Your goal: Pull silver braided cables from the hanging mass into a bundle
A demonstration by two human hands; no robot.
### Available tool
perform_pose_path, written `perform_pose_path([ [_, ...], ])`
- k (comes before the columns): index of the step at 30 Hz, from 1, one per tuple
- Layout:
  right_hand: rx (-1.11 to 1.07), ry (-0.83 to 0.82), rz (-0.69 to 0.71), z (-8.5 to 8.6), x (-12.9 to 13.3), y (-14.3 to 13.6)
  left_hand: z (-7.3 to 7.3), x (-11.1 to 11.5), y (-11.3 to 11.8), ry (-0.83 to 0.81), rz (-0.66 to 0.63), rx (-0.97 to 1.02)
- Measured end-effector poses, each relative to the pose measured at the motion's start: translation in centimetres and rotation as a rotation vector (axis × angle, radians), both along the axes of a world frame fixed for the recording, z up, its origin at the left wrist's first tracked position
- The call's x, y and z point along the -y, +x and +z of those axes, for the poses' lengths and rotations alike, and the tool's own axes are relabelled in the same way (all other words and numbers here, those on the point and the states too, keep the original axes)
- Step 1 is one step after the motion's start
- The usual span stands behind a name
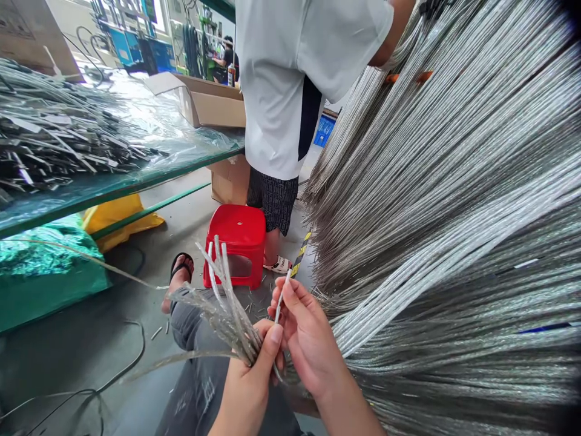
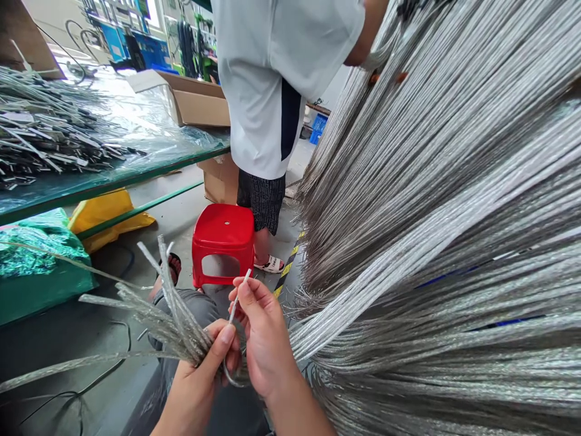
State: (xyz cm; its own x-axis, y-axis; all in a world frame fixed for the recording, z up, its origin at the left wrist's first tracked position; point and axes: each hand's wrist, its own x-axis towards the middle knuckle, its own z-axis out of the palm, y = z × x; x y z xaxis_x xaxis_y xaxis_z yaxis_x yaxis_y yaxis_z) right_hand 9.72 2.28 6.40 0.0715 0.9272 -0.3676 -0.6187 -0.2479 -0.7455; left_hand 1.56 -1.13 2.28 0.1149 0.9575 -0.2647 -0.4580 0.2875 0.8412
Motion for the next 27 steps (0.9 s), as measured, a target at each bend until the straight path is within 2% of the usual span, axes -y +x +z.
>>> perform_pose_path([
  [7, -0.133, -0.125, -0.208, -0.6, -0.7, -0.3, 0.2, -0.2, 0.3, 0.066, -0.008, -0.051],
  [11, -0.172, -0.150, -0.245, -0.8, -1.7, -0.4, 0.1, -0.3, 0.5, 0.054, 0.000, -0.087],
  [17, -0.211, -0.104, -0.314, -1.1, -2.5, -0.4, -0.2, -0.2, 0.7, 0.013, 0.001, -0.084],
  [23, -0.191, -0.065, -0.273, -1.2, -3.1, -0.1, -0.3, -0.1, 0.8, 0.011, -0.007, -0.053],
  [27, -0.055, 0.043, -0.176, -1.2, -2.2, -0.2, -0.3, 0.1, 0.5, 0.024, -0.012, -0.019],
])
